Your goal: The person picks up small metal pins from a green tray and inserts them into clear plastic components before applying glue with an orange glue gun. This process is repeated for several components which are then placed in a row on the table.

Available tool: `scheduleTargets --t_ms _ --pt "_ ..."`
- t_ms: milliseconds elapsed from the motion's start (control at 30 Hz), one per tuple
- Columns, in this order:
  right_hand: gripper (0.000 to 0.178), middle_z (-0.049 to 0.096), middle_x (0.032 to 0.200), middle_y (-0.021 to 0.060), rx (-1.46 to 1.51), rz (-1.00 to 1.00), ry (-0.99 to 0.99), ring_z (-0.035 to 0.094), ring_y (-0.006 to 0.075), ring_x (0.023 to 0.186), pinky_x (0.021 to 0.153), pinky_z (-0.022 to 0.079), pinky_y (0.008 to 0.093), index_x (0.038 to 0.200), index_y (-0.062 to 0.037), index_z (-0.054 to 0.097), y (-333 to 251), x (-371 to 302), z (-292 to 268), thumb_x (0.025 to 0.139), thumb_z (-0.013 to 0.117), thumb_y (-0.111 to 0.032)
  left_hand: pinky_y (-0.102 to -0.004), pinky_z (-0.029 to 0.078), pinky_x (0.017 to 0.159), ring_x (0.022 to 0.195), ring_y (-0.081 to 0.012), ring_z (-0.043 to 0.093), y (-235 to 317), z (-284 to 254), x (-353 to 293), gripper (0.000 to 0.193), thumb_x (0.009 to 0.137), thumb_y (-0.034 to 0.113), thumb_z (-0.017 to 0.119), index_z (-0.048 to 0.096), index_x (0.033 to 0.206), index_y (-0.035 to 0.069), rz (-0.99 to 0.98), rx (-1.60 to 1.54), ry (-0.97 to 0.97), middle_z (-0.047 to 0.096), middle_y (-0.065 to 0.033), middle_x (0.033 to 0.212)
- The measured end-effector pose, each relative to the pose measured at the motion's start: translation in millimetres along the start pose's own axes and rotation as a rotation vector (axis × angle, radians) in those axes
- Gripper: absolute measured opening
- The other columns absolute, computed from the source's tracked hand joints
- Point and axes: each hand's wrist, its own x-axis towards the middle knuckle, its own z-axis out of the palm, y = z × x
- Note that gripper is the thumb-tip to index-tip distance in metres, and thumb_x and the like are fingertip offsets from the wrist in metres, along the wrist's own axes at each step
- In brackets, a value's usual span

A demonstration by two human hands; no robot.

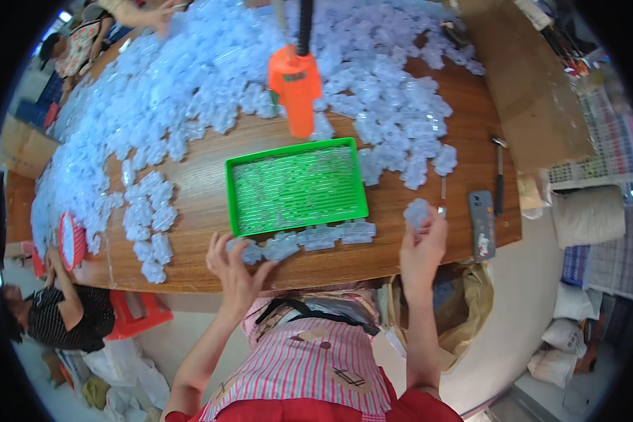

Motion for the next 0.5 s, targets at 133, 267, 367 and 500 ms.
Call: scheduleTargets --t_ms 133,267,367,500 --pt "0.019 0.057 0.088 0.0148 -0.323 -0.448 -0.024 0.054 0.0331 0.085 0.074 0.048 0.0400 0.100 -0.0040 0.057 24 -17 3 0.081 0.061 0.000 -0.0500 0.022 0.103 0.128 -0.0382 0.031 -7 -2 3 0.062 0.069 0.018 0.079 0.045 0.120 0.008 -0.019 0.017 0.019 0.037 -0.0178 0.130" --pt "0.016 0.060 0.093 0.0122 -0.351 -0.516 -0.051 0.058 0.0310 0.089 0.078 0.050 0.0397 0.095 -0.0014 0.059 28 -35 4 0.080 0.063 -0.001 -0.0497 0.024 0.104 0.128 -0.0390 0.030 -6 4 3 0.065 0.071 0.014 0.078 0.040 0.123 0.007 -0.082 -0.080 -0.037 0.033 -0.0199 0.135" --pt "0.016 0.061 0.093 0.0122 -0.340 -0.539 -0.059 0.059 0.0308 0.090 0.079 0.050 0.0396 0.096 -0.0015 0.060 30 -45 3 0.080 0.063 -0.001 -0.0476 0.026 0.104 0.129 -0.0387 0.029 0 -3 -1 0.070 0.070 0.014 0.079 0.037 0.126 0.006 -0.140 -0.142 -0.031 0.032 -0.0215 0.136" --pt "0.017 0.061 0.090 0.0122 -0.314 -0.567 -0.051 0.059 0.0310 0.085 0.077 0.049 0.0390 0.096 -0.0015 0.060 27 -45 -4 0.080 0.065 -0.002 -0.0448 0.028 0.105 0.129 -0.0395 0.028 -5 -22 -6 0.083 0.067 0.019 0.082 0.032 0.131 0.002 -0.221 -0.224 -0.087 0.028 -0.0229 0.139"
